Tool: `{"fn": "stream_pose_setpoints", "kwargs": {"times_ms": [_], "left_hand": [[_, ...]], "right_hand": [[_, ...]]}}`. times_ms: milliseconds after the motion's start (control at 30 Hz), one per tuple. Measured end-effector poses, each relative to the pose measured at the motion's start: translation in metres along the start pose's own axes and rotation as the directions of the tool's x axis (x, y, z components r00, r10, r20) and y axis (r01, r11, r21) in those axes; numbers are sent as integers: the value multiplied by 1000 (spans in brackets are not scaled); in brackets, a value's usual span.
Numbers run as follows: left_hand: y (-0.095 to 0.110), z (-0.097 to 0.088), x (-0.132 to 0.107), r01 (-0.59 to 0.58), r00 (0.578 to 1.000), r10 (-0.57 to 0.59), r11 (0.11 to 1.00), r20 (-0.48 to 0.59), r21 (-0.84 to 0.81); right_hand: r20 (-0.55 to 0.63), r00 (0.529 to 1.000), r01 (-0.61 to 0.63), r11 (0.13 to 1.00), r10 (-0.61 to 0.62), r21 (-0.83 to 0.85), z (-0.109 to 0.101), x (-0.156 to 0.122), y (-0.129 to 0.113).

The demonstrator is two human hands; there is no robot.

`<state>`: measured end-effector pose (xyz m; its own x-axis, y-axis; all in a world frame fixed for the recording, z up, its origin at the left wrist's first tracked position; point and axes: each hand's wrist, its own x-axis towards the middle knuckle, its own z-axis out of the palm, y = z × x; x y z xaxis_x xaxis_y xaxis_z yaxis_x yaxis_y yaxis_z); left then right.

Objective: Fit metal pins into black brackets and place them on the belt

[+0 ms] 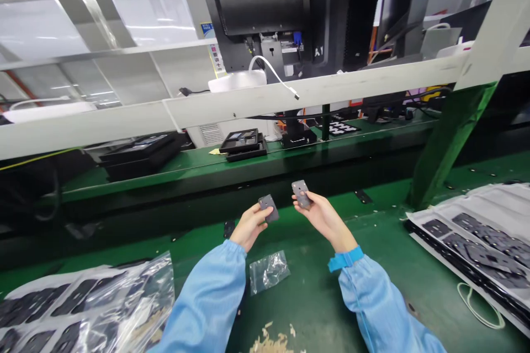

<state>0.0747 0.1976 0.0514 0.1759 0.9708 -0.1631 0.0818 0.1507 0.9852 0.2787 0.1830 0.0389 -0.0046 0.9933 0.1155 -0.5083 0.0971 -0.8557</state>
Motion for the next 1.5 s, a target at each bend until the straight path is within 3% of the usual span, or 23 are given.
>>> {"fn": "stream_pose_setpoints", "kwargs": {"times_ms": [100,200,467,500,567,600,633,667,833,933,1033,1167,1333,1400,1433,1500], "left_hand": [[33,2,-43,-129,991,131,982,5,-138],[53,1,-76,-221,975,213,955,-62,-199],[56,-8,-111,-190,982,179,951,-65,-246],[56,-9,-113,-190,981,178,951,-71,-244],[57,-11,-119,-191,980,173,953,-94,-234],[57,-12,-122,-193,979,173,955,-104,-227],[57,-14,-125,-198,978,177,955,-111,-221],[55,-15,-129,-206,976,184,954,-115,-220],[34,-37,-146,-207,974,170,938,-152,-279],[7,-62,-156,-189,969,115,916,-220,-353],[-23,-87,-166,-108,977,3,869,-214,-482],[-52,-110,-175,-28,981,-101,776,-168,-630],[-66,-113,-173,-13,994,-75,603,-73,-798],[-67,-104,-172,3,997,-62,620,-45,-785],[-67,-98,-173,8,997,-63,661,-45,-750],[-70,-81,-177,-8,993,-66,786,-96,-618]], "right_hand": [[163,987,-9,993,-11,119,43,-27,-20],[237,971,-4,988,-33,153,67,-53,-31],[253,967,6,1000,-11,21,78,-82,-43],[233,972,28,999,-20,-32,73,-81,-42],[112,993,74,950,-41,-302,56,-75,-36],[18,997,73,865,-74,-497,43,-72,-31],[-97,987,15,687,-125,-727,28,-69,-25],[-159,977,-44,605,-139,-795,11,-67,-17],[-294,939,-232,304,-177,-924,-62,-80,20],[-294,922,-256,170,-253,-951,-77,-97,31],[-262,914,-236,119,-309,-964,-74,-104,35],[-146,950,-100,176,-274,-979,-52,-101,45],[77,994,104,403,-83,-909,12,-115,75],[152,988,118,534,20,-837,47,-131,83],[182,978,72,650,104,-757,65,-140,86],[218,949,-46,786,227,-617,95,-158,91]]}}
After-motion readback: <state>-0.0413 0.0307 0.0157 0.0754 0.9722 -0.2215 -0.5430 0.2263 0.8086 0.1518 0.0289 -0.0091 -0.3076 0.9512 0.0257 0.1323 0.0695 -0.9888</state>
